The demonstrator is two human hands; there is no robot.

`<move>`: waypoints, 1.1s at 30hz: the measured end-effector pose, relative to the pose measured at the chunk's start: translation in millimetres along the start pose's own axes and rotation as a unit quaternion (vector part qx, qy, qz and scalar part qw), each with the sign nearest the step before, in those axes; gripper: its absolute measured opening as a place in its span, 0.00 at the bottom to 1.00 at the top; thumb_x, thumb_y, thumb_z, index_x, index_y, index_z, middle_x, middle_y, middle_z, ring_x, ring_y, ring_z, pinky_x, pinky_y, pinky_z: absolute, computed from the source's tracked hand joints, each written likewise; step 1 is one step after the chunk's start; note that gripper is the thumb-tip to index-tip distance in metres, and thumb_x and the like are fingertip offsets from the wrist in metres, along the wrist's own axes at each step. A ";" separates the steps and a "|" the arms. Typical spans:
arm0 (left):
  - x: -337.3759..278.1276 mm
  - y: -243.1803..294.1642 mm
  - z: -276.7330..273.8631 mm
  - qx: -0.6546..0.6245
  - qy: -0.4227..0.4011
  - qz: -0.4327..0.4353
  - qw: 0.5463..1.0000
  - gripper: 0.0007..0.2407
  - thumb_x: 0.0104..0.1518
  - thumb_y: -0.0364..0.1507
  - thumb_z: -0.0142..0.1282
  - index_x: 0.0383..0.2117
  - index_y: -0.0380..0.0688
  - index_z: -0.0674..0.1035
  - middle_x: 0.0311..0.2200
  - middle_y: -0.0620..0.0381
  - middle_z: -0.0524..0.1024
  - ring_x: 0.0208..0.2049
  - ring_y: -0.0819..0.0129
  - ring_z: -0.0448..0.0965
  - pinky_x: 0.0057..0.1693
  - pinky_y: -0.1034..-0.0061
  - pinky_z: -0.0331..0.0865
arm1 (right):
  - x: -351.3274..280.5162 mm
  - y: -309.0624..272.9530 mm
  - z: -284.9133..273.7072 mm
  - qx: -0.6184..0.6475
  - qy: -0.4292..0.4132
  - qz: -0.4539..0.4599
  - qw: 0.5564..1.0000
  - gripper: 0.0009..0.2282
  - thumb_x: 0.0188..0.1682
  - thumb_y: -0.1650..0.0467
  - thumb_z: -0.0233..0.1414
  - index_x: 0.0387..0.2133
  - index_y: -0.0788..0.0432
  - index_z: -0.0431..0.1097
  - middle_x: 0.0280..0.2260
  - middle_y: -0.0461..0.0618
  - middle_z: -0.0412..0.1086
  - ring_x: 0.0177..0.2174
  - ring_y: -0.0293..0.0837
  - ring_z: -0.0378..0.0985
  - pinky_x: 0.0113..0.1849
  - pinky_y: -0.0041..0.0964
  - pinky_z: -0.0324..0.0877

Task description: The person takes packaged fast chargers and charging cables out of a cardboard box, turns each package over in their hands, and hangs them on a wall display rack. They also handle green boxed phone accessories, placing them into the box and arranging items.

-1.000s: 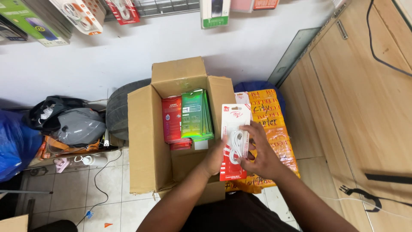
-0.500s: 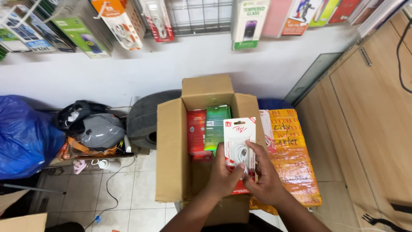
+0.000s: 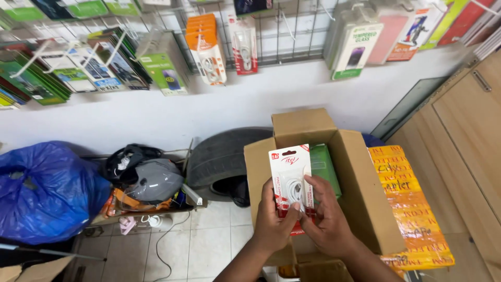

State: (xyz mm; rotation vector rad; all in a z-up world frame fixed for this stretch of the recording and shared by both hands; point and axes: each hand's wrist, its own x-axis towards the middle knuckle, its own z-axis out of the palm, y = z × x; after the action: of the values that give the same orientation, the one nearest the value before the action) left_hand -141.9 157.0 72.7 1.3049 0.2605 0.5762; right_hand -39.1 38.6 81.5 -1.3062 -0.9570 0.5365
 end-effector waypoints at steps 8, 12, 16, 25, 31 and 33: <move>28.2 35.8 -19.5 0.099 0.029 0.138 0.985 0.35 0.58 0.16 0.51 0.72 0.37 0.47 0.62 0.43 0.65 0.62 0.62 0.71 0.63 0.68 0.71 | 46.0 -16.6 10.6 -0.053 0.015 -0.057 0.997 0.33 0.44 0.85 0.52 0.65 0.60 0.49 0.63 0.57 0.48 0.63 0.51 0.57 0.58 0.41 0.63; 54.8 51.3 -16.9 0.200 0.086 0.119 0.969 0.34 0.56 0.19 0.56 0.70 0.39 0.53 0.56 0.45 0.69 0.52 0.63 0.77 0.54 0.70 0.75 | 76.9 -30.7 4.1 -0.102 0.023 -0.037 0.994 0.31 0.44 0.82 0.54 0.62 0.60 0.53 0.61 0.58 0.49 0.62 0.50 0.59 0.53 0.41 0.72; 80.2 71.2 -20.2 0.301 0.081 0.211 0.926 0.32 0.56 0.18 0.57 0.70 0.40 0.59 0.54 0.44 0.69 0.54 0.57 0.75 0.59 0.67 0.72 | 112.5 -32.5 1.6 -0.057 0.000 -0.084 0.995 0.30 0.47 0.82 0.51 0.65 0.61 0.51 0.63 0.59 0.47 0.64 0.51 0.59 0.57 0.41 0.70; 164.8 78.8 -65.5 0.349 0.058 0.185 0.917 0.28 0.58 0.20 0.57 0.67 0.49 0.64 0.54 0.45 0.68 0.51 0.53 0.77 0.52 0.67 0.75 | 204.5 -1.7 16.2 -0.152 0.047 -0.122 0.980 0.29 0.47 0.80 0.52 0.63 0.61 0.52 0.61 0.62 0.52 0.61 0.57 0.60 0.60 0.45 0.62; 225.1 62.4 -98.9 0.335 0.062 0.193 0.920 0.28 0.56 0.18 0.55 0.66 0.49 0.65 0.53 0.45 0.66 0.54 0.50 0.75 0.56 0.65 0.74 | 261.6 20.3 25.0 -0.242 0.073 -0.146 0.956 0.28 0.47 0.78 0.55 0.62 0.60 0.54 0.60 0.64 0.55 0.60 0.61 0.61 0.60 0.47 0.59; 240.0 52.4 -107.5 0.334 0.056 0.183 0.923 0.28 0.56 0.18 0.55 0.66 0.50 0.65 0.54 0.44 0.67 0.55 0.49 0.74 0.58 0.64 0.72 | 272.0 34.1 24.6 -0.254 0.077 -0.139 0.954 0.29 0.46 0.78 0.54 0.63 0.60 0.54 0.60 0.64 0.56 0.61 0.61 0.60 0.60 0.48 0.59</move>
State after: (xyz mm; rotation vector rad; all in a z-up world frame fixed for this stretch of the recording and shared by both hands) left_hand -8.2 382.8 127.6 2.0100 0.3256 0.9294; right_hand 90.8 277.3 125.2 -1.6047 -1.1696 -0.0410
